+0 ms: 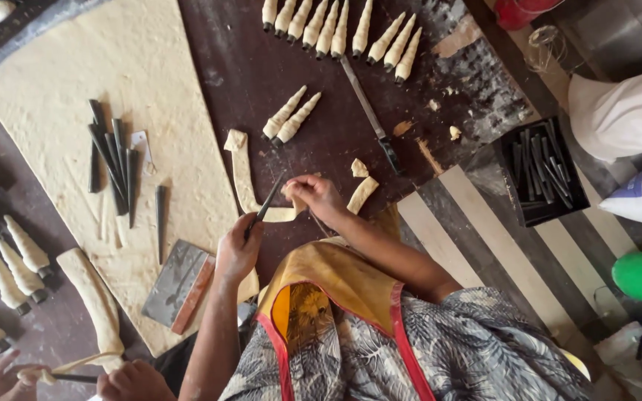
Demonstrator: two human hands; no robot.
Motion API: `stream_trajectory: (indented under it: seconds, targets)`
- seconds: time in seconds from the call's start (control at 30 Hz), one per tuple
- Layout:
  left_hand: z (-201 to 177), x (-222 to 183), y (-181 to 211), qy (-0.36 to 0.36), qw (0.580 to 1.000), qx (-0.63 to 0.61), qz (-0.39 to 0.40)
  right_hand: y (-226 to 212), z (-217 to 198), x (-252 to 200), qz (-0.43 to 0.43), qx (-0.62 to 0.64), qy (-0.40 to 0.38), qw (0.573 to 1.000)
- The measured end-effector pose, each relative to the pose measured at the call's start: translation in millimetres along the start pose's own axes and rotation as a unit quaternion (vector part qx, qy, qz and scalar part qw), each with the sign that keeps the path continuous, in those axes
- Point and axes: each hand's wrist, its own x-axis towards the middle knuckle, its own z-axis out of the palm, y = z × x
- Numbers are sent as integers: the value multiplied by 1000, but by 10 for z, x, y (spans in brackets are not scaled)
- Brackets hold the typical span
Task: Rolling strips of dough onto metal conical molds to create pastry cones.
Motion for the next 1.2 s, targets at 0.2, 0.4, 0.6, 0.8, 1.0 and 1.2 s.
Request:
stream_trajectory:
  seconds: [0.2,0.4,0.6,0.8,1.0,1.2]
  targets:
    - [41,20,-46,-14,989,42,144,-7,-32,-16,-18,-66,-54,996]
    - [82,109,-211,-50,994,66,68,16,-88,-64,51,-24,-90,994]
    - [133,37,-112,-15,989,80,122,120,0,-92,43,129,-28,990]
    - [183,-85,-17,110,964,177,162,-111,111,-4,40,162,-37,985]
    - [188,-63,-84,-184,812,-496,-245,-376,115,-44,127,248,-32,960]
    - [101,-178,290,-107,872,-437,-192,-252,75,19,65,257,-50,963]
